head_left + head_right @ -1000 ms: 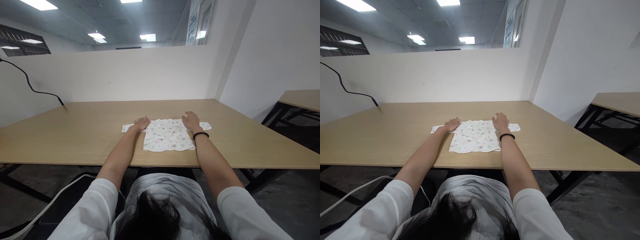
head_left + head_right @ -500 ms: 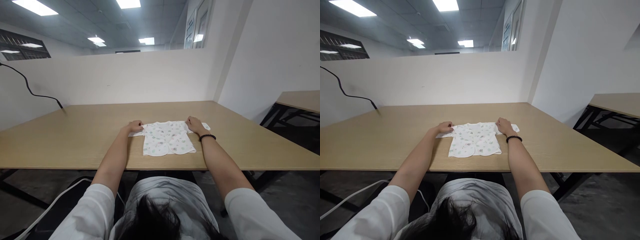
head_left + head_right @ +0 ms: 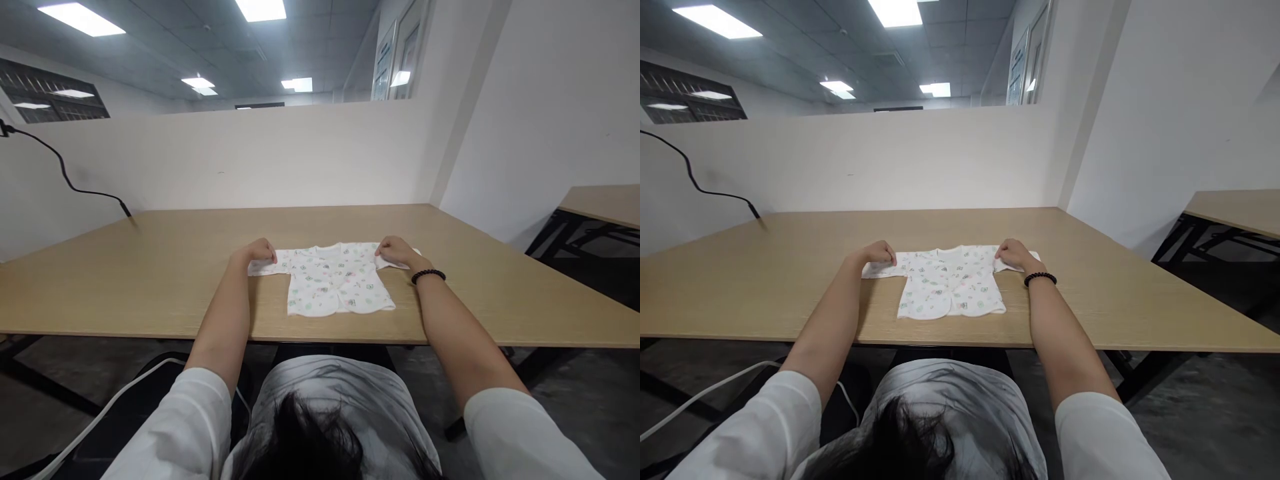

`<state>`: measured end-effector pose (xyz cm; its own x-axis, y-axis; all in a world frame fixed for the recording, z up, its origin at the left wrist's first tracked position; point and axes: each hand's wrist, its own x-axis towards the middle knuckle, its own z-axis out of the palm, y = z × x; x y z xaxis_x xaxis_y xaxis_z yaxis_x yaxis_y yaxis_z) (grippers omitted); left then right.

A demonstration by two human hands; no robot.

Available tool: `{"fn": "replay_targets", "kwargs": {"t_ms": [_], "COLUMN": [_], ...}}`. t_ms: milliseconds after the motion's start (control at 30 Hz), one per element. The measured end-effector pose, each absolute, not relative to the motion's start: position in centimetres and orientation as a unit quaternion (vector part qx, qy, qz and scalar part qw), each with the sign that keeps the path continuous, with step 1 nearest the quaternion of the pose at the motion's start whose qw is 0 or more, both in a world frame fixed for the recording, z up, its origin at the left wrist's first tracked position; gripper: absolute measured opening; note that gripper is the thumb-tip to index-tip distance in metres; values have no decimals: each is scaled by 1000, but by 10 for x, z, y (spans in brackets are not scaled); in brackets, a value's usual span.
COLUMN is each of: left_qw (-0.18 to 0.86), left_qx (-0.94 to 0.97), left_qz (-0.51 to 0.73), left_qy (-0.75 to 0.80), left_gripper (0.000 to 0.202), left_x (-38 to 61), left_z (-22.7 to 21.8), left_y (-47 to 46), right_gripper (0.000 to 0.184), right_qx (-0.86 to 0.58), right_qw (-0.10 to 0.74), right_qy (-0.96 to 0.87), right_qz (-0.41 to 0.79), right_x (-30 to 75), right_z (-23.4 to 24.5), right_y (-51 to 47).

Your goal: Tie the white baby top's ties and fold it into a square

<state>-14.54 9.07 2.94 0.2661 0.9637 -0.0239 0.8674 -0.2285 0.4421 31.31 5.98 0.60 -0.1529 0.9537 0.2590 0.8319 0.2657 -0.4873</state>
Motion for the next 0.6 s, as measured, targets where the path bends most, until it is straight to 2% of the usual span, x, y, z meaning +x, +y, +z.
{"fn": "replay_targets", "kwargs": {"t_ms": [100,200,267,300,400,433,500,600], "left_qw": [46,-111,-178,-194,-193,-180,-134,-22], "left_qx": [748,709,677,663,650,660,698,745], "left_qz": [262,420,485,500,482,455,372,216], "left_qy": [608,556,524,522,555,570,597,631], "left_gripper": [37,47,47,44,31,28,24,15], "left_x": [-137,-132,-130,-131,-133,-135,-138,-142], "left_z": [35,45,50,52,52,51,49,46], "left_y": [95,93,89,87,82,80,79,79], "right_gripper": [39,60,60,54,18,19,32,41], "right_qx": [-564,-522,-501,-492,-475,-474,-490,-541], "right_qw": [375,454,482,490,480,461,402,319], "right_qy": [-735,-709,-700,-700,-730,-747,-773,-770], "right_qz": [-30,-134,-163,-164,-109,-71,17,113], "right_x": [300,287,280,278,276,276,280,285], "right_z": [11,21,29,32,38,39,40,42], "right_y": [64,63,60,57,49,46,41,35]}}
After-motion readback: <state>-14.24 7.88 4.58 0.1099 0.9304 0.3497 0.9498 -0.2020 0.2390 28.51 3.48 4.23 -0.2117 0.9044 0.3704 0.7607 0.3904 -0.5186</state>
